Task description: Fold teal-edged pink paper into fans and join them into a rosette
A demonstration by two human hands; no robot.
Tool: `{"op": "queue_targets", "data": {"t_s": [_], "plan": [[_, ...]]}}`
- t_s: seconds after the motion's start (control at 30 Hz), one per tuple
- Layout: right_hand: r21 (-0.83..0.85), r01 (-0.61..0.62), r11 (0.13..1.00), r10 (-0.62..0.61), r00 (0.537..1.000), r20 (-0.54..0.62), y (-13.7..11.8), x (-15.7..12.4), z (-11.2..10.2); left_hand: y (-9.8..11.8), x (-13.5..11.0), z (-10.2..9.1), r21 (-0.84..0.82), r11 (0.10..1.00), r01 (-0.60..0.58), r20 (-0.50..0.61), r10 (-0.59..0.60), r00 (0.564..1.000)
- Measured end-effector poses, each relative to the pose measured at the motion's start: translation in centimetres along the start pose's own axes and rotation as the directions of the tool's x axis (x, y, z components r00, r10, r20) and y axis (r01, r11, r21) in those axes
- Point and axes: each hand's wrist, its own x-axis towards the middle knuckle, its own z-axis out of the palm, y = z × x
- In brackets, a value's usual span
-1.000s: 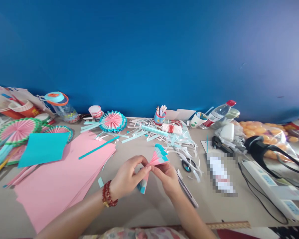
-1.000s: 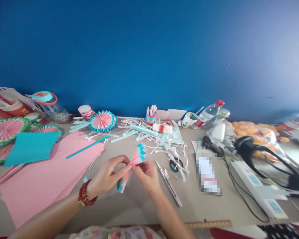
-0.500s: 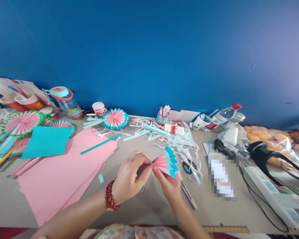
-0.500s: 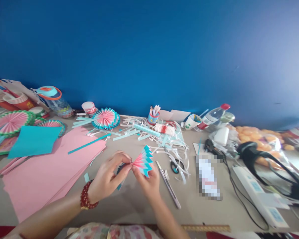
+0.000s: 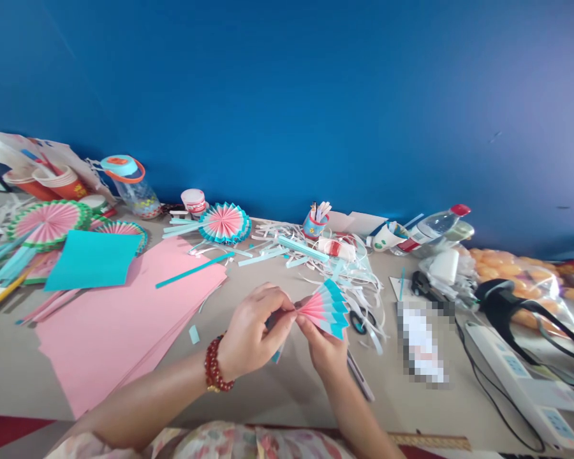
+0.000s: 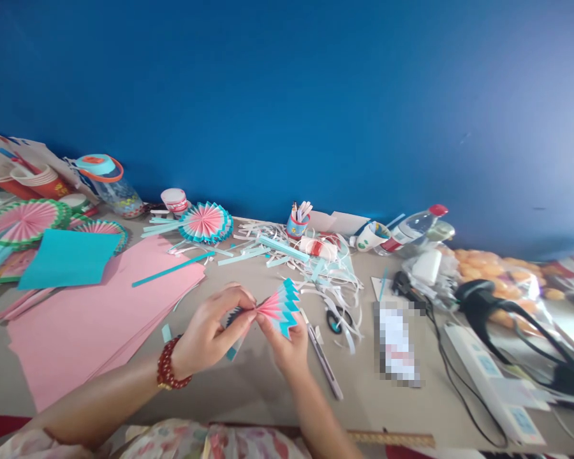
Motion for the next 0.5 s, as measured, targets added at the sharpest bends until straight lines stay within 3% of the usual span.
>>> {"op": "queue_targets", "data": {"t_s": [0.13, 0.23, 0.4, 0.5], "plan": [[0.140, -0.135, 0.981, 0.133, 0.991, 0.018, 0.47, 0.29, 0.41, -0.03, 0.51, 0.02, -0.032, 0.994, 0.101, 0.021, -0.101, 0.995], [0.128, -0.131, 0.983, 0.138, 0.989, -0.047, 0.63, 0.50, 0.51, -0.21, 0.81, 0.18, -0.057, 0.986, 0.158, 0.047, -0.155, 0.987], [0.014, -0.004, 1.000, 0.004, 1.000, -0.026, 0.05, 0.77, -0.12, -0.12, 0.93, 0.20, -0.019, 0.997, 0.072, 0.018, -0.072, 0.997], [0.005, 0.001, 1.000, -0.001, 1.000, -0.004, -0.17, 0.77, -0.27, -0.07, 0.93, 0.05, 0.001, 1.000, 0.029, 0.014, -0.029, 0.999]]}}
